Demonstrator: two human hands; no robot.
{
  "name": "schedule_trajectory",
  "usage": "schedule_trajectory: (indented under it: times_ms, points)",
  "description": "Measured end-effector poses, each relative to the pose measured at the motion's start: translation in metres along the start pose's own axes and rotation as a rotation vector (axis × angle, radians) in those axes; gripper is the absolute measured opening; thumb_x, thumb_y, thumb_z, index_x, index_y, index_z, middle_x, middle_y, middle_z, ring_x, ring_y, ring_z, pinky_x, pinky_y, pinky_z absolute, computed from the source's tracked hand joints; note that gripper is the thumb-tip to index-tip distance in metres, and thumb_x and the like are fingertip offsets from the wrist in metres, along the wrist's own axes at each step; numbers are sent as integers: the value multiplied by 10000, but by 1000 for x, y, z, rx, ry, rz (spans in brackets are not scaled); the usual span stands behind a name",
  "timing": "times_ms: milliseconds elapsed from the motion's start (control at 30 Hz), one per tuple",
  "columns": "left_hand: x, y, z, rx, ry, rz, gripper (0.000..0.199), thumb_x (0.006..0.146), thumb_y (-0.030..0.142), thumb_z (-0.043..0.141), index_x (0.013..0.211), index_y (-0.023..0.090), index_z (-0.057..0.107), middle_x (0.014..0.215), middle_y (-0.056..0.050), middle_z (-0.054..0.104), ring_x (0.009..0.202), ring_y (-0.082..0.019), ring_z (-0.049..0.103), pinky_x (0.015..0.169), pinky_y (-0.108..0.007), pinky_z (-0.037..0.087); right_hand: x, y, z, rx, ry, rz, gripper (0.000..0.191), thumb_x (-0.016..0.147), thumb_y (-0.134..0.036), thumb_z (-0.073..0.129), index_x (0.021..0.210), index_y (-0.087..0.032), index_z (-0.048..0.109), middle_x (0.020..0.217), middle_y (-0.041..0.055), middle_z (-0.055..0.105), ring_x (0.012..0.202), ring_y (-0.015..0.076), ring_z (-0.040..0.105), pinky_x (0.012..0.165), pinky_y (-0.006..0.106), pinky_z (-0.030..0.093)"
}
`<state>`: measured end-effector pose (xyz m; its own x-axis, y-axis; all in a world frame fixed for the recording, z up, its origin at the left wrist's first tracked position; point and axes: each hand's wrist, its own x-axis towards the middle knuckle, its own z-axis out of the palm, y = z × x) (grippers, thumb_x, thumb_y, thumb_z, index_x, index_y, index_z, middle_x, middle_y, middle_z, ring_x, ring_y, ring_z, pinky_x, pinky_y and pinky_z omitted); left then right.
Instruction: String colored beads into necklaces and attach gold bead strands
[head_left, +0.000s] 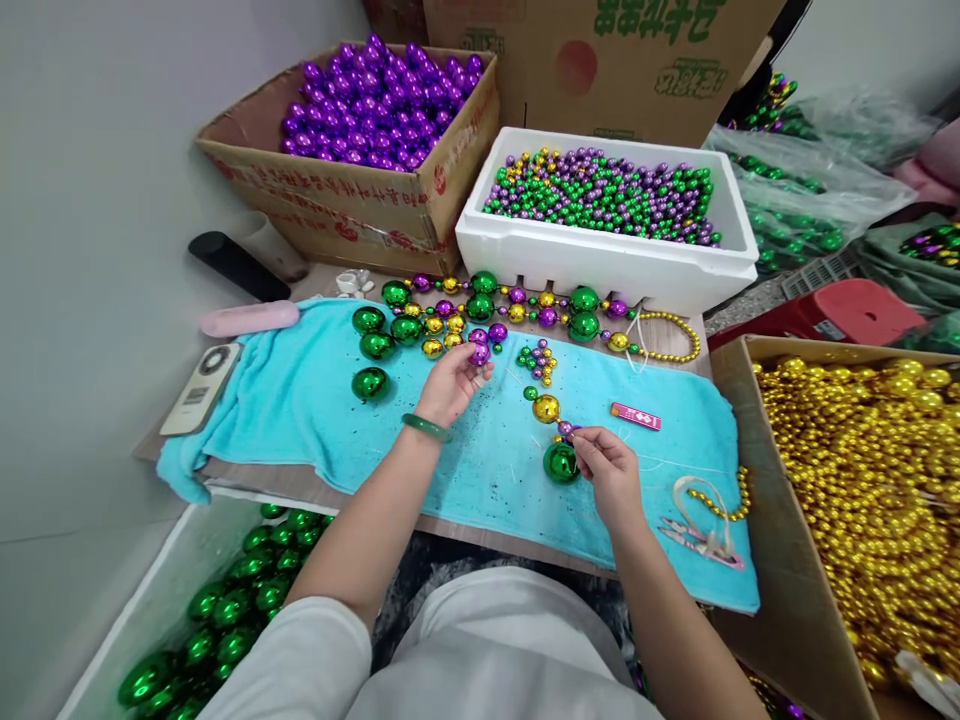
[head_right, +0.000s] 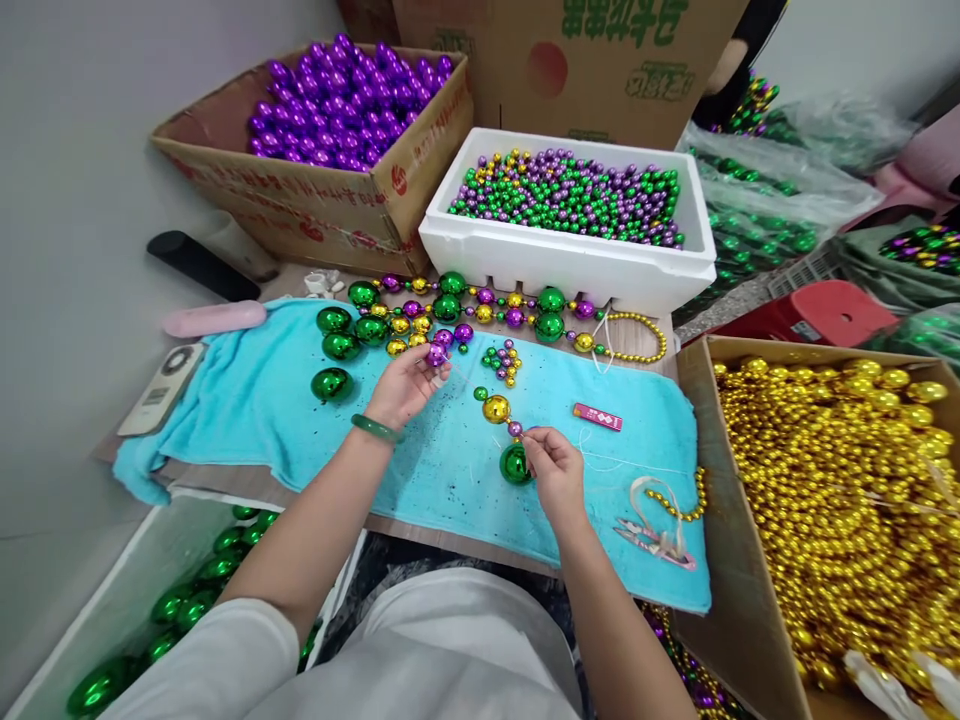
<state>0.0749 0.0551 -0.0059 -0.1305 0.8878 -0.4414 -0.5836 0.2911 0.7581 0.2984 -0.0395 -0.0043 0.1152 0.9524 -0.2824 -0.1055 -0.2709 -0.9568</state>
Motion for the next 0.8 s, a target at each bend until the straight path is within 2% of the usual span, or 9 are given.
schedule_trajectory:
  times_ms: [133,533,667,800]
  points:
    - [-10,12,1,-184,27,-54,86,832,186,583,783,128,624,751,-73,680,687,-131,646,647,-239,539,-1,-2,4,-18,-19,-15,275,650,-433,714,690,-169,648,470,-42,457,453,89,360,434,232,256]
    - [-21,13,6,-194,-2,-13,45,791,177,643,786,145,613,737,-38,675,713,-144,675,679,-263,553,-4,-3,7,-70,-20,-36,273,657,-441,708,678,-175,650,474,-39,453,458,96,372,440,241,267]
    - [-28,10,9,-181,-30,22,147,731,134,692,816,158,575,757,-8,676,733,-148,689,668,-249,538,-4,-2,9,-55,-11,-30,287,651,-450,716,690,-172,655,469,-44,452,452,95,374,442,240,270]
    - [-36,-1,13,-105,-115,84,301,706,132,731,927,196,536,873,3,677,828,-153,698,763,-283,531,-4,-1,12,-50,-3,-33,285,666,-449,707,707,-172,657,474,-45,463,454,96,377,448,243,273]
